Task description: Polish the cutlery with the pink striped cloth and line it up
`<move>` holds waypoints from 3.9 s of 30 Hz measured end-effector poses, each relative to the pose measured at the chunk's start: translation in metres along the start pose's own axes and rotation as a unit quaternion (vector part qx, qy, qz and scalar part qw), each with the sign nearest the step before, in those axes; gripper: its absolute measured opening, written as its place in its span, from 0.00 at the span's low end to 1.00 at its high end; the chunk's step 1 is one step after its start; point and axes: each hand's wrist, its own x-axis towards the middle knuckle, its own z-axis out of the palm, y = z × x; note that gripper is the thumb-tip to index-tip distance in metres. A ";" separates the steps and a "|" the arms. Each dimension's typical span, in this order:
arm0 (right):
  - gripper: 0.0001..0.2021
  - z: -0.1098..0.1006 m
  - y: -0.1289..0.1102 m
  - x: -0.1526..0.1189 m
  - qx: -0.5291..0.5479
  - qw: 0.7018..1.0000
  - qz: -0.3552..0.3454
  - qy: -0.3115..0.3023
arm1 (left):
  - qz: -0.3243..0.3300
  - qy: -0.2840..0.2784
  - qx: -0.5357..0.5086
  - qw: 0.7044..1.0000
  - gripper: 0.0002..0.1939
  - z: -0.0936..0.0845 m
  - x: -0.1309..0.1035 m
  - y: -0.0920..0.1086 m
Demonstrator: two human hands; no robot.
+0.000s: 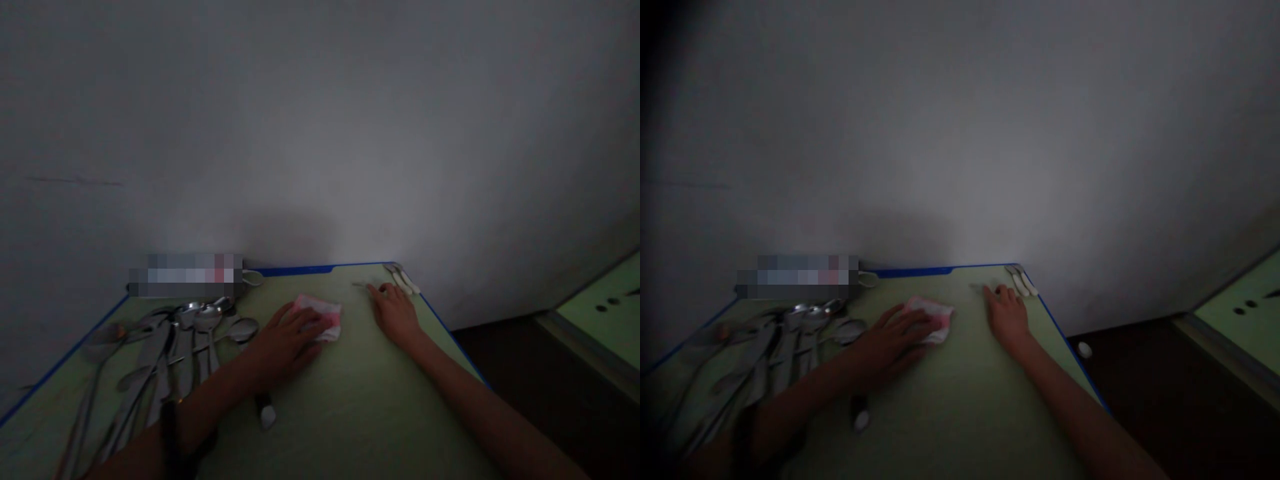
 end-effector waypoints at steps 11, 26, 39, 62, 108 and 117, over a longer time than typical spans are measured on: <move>0.17 0.004 0.024 0.011 0.048 0.998 0.031 0.001 | -0.027 -0.005 -0.010 1.000 0.24 0.012 0.009 0.007; 0.18 0.003 0.036 -0.002 -0.033 0.999 0.030 0.016 | -0.031 -0.009 -0.007 0.999 0.25 0.020 0.007 0.003; 0.18 0.009 0.041 -0.002 -0.059 0.996 0.055 0.038 | -0.026 -0.004 -0.001 1.000 0.25 0.025 0.005 0.001; 0.21 0.009 0.045 -0.003 -0.032 0.994 0.090 0.060 | -0.020 0.010 -0.005 1.000 0.25 0.028 0.006 0.000; 0.09 0.022 -0.115 0.042 0.208 0.972 -0.105 0.005 | -0.372 -0.196 0.042 0.906 0.17 -0.097 -0.069 -0.110; 0.10 0.025 -0.112 0.043 0.229 0.967 -0.113 0.005 | -0.390 -0.179 0.049 0.902 0.20 -0.105 -0.083 -0.119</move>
